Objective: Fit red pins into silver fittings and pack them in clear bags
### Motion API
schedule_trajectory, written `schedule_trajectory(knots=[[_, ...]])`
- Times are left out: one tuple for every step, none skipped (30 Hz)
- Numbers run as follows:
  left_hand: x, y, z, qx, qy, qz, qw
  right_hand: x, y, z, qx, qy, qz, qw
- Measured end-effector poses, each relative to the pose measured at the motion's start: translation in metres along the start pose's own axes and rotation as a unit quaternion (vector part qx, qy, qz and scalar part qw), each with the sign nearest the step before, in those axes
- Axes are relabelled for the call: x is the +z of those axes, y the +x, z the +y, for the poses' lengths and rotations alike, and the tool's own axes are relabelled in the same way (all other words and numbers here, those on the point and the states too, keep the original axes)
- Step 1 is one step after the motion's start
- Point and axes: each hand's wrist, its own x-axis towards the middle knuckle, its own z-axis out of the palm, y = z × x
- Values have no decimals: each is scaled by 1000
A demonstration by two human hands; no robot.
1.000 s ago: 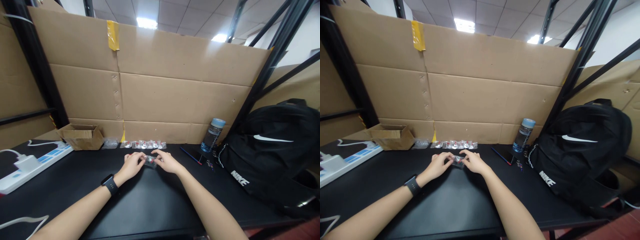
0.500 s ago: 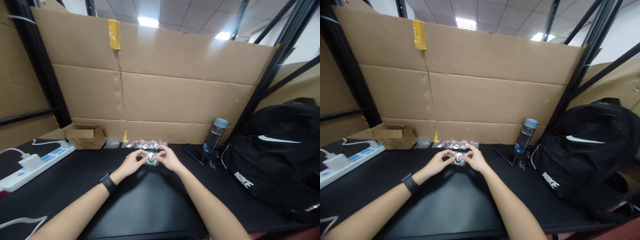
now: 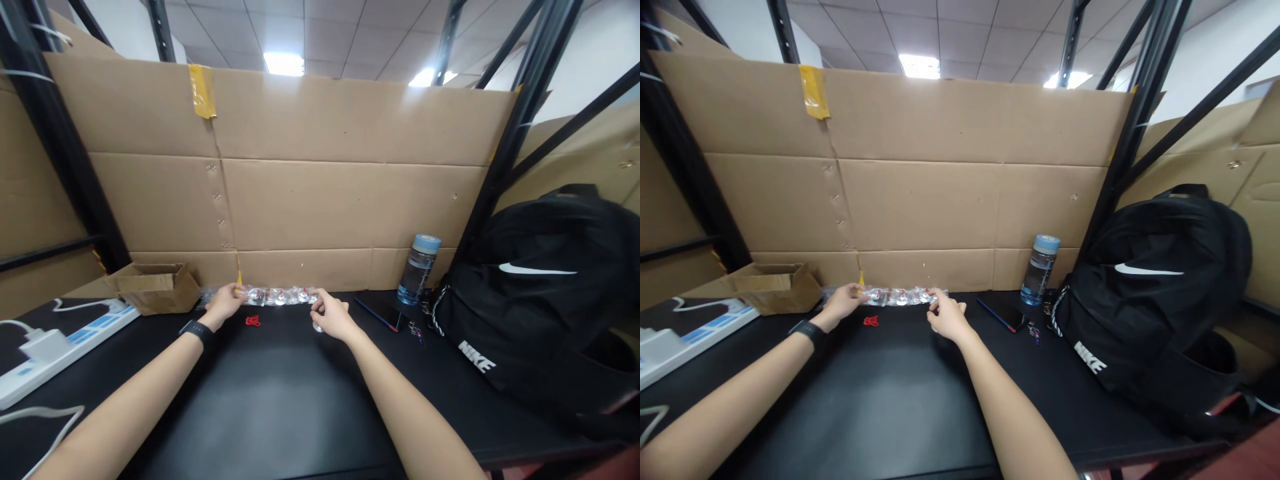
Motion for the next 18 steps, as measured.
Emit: schedule_trajectory(knots=[[2, 2, 1, -5, 13, 4, 1000, -1, 1, 5, 0, -19, -2, 1000], [5, 3, 2, -8, 22, 6, 1000, -2, 1, 11, -4, -40, -8, 999], [7, 4, 4, -7, 33, 7, 999, -4, 1, 16, -11, -58, -19, 998], [9, 3, 5, -1, 50, 13, 999, -5, 1, 21, -20, -71, -34, 997], [10, 2, 6, 11, 74, 27, 997, -6, 1, 27, -28, -77, -53, 995], [10, 1, 8, 27, 103, 44, 993, -8, 1, 32, -36, -76, -73, 994], [9, -1, 9, 49, 130, 53, 989, -9, 2, 36, -44, -70, -91, 992], [7, -4, 9, 76, 151, 49, 984, -10, 2, 40, -53, -60, -105, 991], [4, -7, 9, 105, 162, 31, 981, -11, 4, 44, -62, -49, -113, 990], [0, -11, 9, 138, 161, -4, 977, -11, 5, 47, -71, -37, -115, 990], [-3, -16, 8, 177, 153, -46, 971, -11, 6, 49, -77, -25, -113, 990], [-7, -21, 6, 220, 144, -84, 961, -10, 8, 50, -79, -14, -110, 991], [-9, -27, 4, 259, 137, -109, 950, -9, 9, 50, -77, -5, -109, 991], [-11, -33, 2, 292, 132, -119, 940, -8, 10, 50, -75, 0, -108, 991], [-12, -39, -1, 317, 128, -124, 931, -7, 10, 49, -74, 2, -110, 991], [-12, -44, -4, 332, 124, -124, 927, -6, 11, 48, -76, 0, -112, 991], [-12, -48, -6, 336, 122, -120, 926, -6, 10, 47, -78, -2, -111, 991], [-10, -51, -9, 337, 119, -118, 926, -6, 10, 45, -77, -4, -110, 991]])
